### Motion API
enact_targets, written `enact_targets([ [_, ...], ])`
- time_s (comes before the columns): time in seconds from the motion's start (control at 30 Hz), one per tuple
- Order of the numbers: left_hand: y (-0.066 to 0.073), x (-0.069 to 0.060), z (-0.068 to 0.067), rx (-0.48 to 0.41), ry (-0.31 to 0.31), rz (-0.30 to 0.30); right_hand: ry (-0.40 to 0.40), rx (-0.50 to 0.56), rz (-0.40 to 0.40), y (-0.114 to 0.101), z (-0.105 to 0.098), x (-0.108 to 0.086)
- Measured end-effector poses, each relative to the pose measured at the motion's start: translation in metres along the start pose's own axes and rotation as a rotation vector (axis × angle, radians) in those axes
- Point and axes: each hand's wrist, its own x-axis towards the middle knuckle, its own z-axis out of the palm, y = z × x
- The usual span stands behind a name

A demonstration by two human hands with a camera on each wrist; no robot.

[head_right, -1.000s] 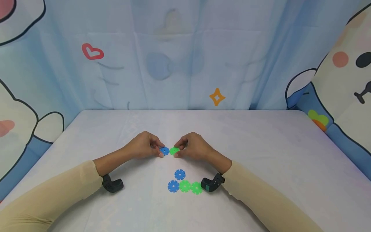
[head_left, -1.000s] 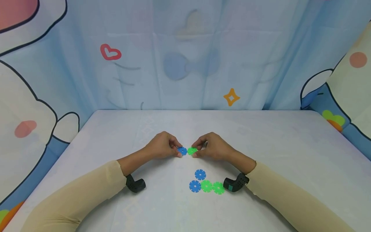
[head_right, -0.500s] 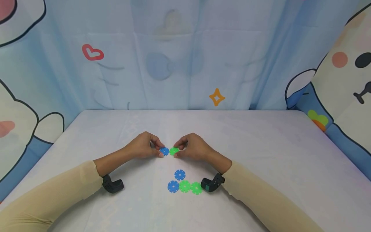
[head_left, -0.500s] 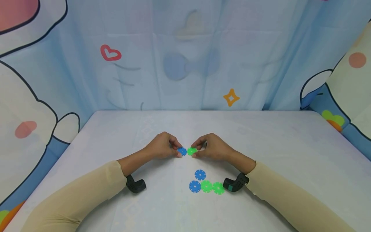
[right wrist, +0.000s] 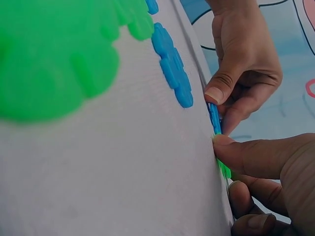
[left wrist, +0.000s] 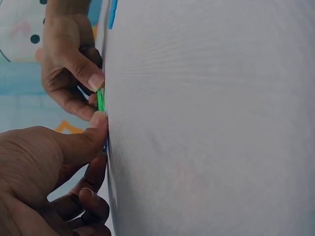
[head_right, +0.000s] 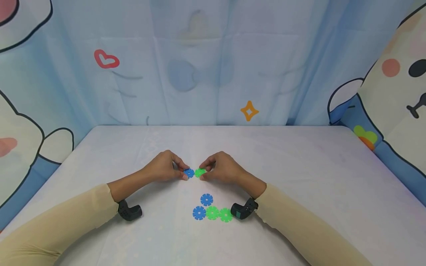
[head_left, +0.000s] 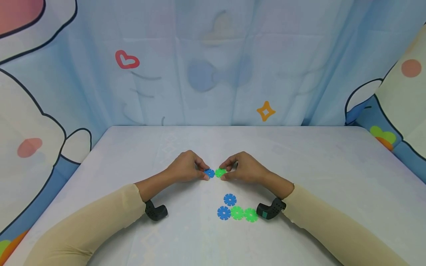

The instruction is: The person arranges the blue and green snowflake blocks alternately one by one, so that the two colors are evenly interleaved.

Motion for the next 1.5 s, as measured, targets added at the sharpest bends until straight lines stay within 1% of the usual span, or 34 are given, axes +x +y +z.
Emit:
enact_targets([
  [0.27, 0.001, -0.002, -0.001, 0.047, 0.017, 0.005, -0.005, 0.001, 0.008, -0.001, -0.002, 0.001],
  [0.53, 0.001, -0.002, -0.001, 0.057, 0.007, 0.024, -0.003, -0.006, 0.005, 0.000, -0.002, 0.000],
  [0.83, 0.003, -0.002, -0.002, 0.063, 0.001, 0.002, -0.013, -0.004, -0.006, 0.001, -0.004, 0.000],
  [0.93, 0.003, -0.002, -0.001, 0.064, 0.001, -0.001, -0.012, -0.004, 0.002, 0.000, -0.004, 0.000],
  [1.13, 0.004, -0.002, -0.001, 0.067, 0.000, -0.004, -0.019, -0.010, -0.022, 0.000, -0.006, 0.000],
  [1.37, 0.004, -0.002, -0.001, 0.068, -0.012, -0.007, -0.028, -0.009, -0.028, 0.004, -0.011, -0.009],
  [1.5, 0.004, -0.002, -0.001, 0.047, -0.007, -0.020, -0.026, 0.007, -0.059, 0.008, -0.014, -0.019],
])
